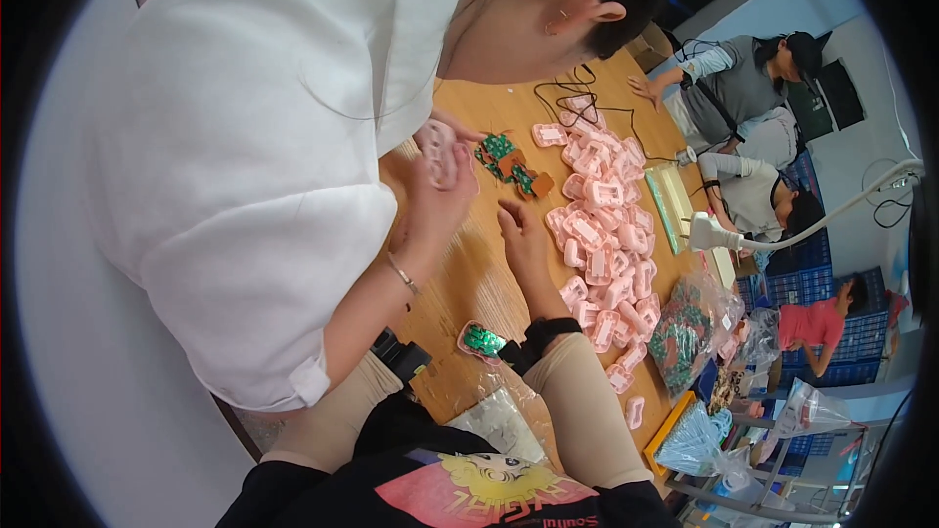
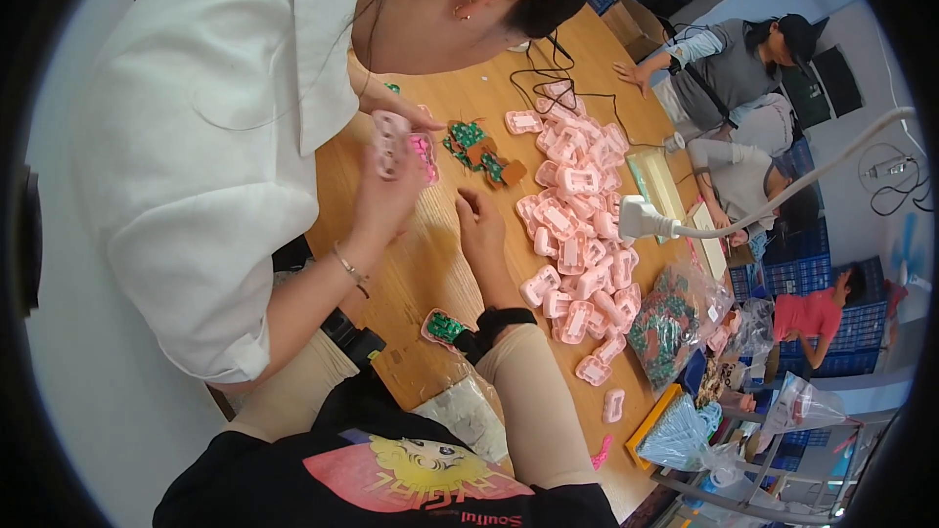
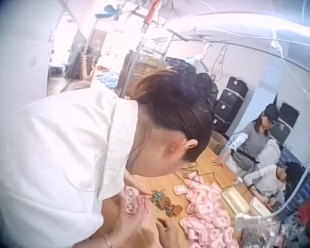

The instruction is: Manually assemble and inspect small plastic toy parts and stickers.

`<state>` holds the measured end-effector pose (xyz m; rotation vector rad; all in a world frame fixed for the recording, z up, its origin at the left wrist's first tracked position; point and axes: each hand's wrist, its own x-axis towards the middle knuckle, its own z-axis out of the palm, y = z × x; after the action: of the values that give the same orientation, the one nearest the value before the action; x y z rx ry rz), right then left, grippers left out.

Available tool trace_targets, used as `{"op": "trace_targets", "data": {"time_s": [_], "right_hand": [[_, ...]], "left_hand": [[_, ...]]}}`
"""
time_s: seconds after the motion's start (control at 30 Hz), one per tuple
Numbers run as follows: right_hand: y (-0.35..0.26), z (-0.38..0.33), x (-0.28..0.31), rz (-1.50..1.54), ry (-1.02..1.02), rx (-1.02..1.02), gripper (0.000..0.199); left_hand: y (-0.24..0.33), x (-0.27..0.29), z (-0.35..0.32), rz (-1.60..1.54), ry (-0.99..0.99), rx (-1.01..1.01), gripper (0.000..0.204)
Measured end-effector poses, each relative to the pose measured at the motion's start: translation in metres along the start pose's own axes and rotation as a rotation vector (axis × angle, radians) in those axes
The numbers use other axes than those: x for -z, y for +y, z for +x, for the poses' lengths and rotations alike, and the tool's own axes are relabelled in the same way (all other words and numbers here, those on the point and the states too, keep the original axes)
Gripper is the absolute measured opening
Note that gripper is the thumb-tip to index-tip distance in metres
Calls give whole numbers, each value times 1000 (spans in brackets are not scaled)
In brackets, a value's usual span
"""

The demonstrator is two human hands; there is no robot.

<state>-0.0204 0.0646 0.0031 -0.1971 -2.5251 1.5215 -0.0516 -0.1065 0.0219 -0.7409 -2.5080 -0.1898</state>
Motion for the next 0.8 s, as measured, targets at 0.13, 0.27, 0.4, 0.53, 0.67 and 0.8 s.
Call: {"op": "trace_targets", "data": {"time_s": [0.13,0.27,0.4,0.53,0.67,0.8], "right_hand": [[-9,17,-9,-56,37,213,24],[15,-1,-4,-264,67,141,27],[48,-30,14,-432,82,228,32],[63,-53,19,-385,-2,57,32],[67,-61,23,-398,-28,160,32],[68,-62,26,-420,-56,155,31]], "left_hand": [[4,0,27,569,33,-406,14],[6,-16,25,484,56,-364,17],[15,-13,30,897,-135,-575,30],[17,-21,22,642,-92,-362,48],[19,-11,29,873,-152,-511,47],[22,-7,28,946,-200,-567,45]]}}
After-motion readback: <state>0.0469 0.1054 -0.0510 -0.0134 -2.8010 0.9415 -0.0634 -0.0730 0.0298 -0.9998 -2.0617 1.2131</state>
